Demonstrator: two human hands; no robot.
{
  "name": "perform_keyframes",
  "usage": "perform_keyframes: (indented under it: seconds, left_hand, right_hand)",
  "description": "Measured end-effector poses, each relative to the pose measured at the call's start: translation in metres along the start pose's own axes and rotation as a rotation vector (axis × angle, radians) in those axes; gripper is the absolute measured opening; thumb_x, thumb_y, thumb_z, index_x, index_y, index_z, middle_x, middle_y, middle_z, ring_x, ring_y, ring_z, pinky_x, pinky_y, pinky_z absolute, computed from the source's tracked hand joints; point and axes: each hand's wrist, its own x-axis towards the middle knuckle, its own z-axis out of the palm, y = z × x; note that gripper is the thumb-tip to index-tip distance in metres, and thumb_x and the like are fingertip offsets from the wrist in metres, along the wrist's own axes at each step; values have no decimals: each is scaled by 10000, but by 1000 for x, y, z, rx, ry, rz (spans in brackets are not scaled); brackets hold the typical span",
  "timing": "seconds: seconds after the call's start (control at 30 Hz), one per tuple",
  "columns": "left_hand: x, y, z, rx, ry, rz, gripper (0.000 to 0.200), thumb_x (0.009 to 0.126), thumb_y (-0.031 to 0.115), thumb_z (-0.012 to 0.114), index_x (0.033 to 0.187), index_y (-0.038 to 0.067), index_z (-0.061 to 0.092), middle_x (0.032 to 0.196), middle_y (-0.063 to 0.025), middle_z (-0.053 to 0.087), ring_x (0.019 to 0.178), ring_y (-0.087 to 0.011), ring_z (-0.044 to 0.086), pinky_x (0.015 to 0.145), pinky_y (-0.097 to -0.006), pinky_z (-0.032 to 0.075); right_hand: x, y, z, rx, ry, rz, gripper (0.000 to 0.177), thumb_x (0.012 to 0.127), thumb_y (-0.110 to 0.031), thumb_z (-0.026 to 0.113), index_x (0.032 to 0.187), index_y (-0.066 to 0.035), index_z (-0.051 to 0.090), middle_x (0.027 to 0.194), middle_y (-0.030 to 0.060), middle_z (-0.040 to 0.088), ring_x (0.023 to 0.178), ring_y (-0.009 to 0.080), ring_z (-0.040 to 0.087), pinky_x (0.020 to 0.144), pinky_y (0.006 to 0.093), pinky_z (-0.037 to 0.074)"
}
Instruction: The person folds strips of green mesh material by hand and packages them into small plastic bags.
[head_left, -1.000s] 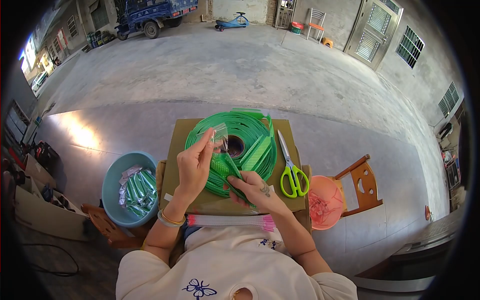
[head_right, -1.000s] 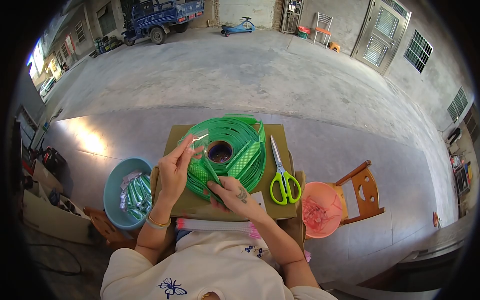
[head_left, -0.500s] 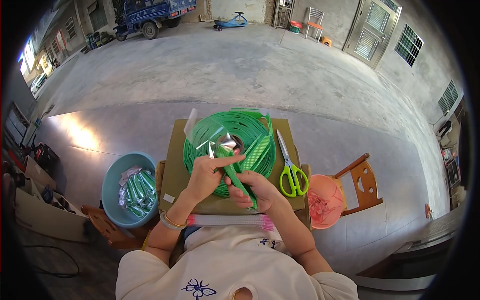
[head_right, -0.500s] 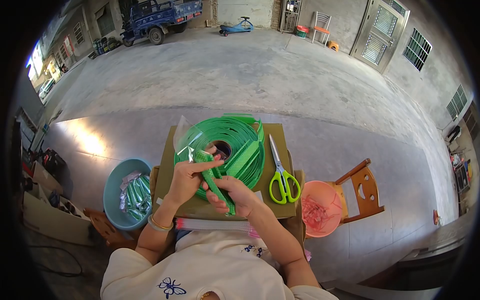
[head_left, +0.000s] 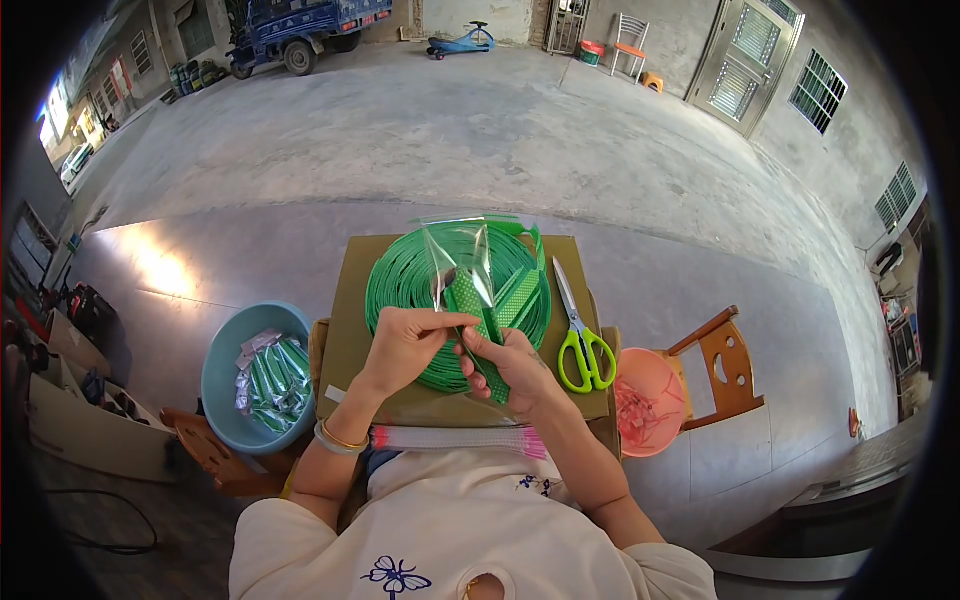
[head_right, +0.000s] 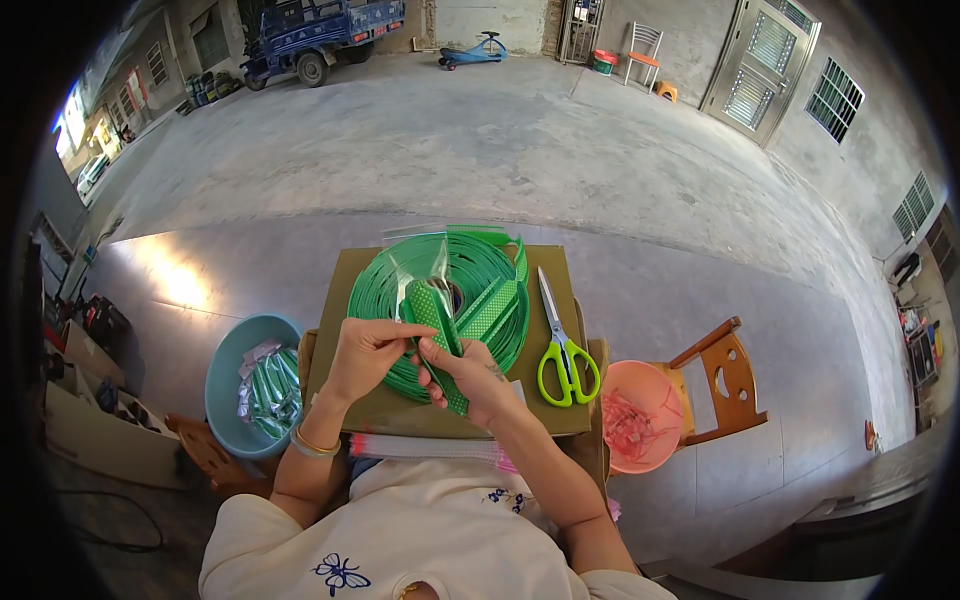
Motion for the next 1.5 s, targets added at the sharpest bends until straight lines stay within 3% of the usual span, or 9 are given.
perform_keyframes:
  seconds: [0.2,0.37,0.53,0.67,0.87,0.97,1.17,1.43,1.5]
  left_hand:
    - [-5,-14,10,26,229,-44,316,790,-105,511,986,54,700,610,-45,606,529,-60,525,527,-199,432]
    - [-8,-10,3,-74,-98,-123,358,804,-109,480,1037,68,687,690,-49,648,614,-45,558,592,-200,461]
    - [-3,-19,-1,-114,25,-88,387,788,-118,475,1067,65,671,741,-63,673,650,-44,562,637,-203,485]
    - [-6,-29,6,-70,-96,-197,387,780,-116,475,1080,47,658,789,-68,687,696,-44,575,658,-214,500]
    - [-4,-63,10,-229,40,-287,388,791,-139,437,1097,-8,635,884,-71,661,773,-93,600,748,-253,546]
    - [-5,-63,7,-322,18,-320,354,814,-124,456,1104,-13,627,948,-100,656,834,-133,627,794,-280,552]
    - [-7,-62,8,-451,-8,-335,419,834,-127,450,1205,28,565,951,-91,647,840,-109,609,783,-265,551]
    - [-14,-58,15,-570,-24,-359,638,823,-139,473,1396,119,360,935,-62,637,805,-86,592,781,-252,528]
    - [-15,-70,21,-297,-14,-204,661,809,-143,466,1402,125,353,934,-54,629,815,-80,581,767,-253,522]
  right_hand:
    - [-8,-9,2,66,-177,59,270,930,-247,530,965,18,572,774,115,639,632,175,623,526,279,508]
    - [3,-1,-22,233,-344,112,295,962,-227,452,985,50,553,810,161,646,642,212,640,583,305,544]
    - [2,-9,-17,138,-215,112,330,964,-232,443,997,84,530,820,182,642,645,220,645,600,314,558]
    - [11,1,-26,5,-91,77,348,957,-218,464,1060,112,501,841,189,640,650,230,645,623,302,559]
    - [25,30,-10,-420,257,-632,315,914,-128,530,1167,58,505,814,174,654,659,251,646,608,296,540]
    - [9,15,0,-1072,365,-566,318,872,-100,573,1163,26,544,841,173,659,800,324,643,691,362,533]
    - [32,28,-16,-1451,328,-1082,259,838,-73,574,1080,17,584,867,141,664,1176,366,476,987,489,361]
    - [55,28,-21,-1597,171,-990,280,855,-137,536,1080,24,577,952,146,654,1275,357,372,1063,542,222]
    - [65,28,-21,-1623,136,-992,309,868,-173,520,1092,33,573,1000,152,645,1292,363,345,1069,548,201]
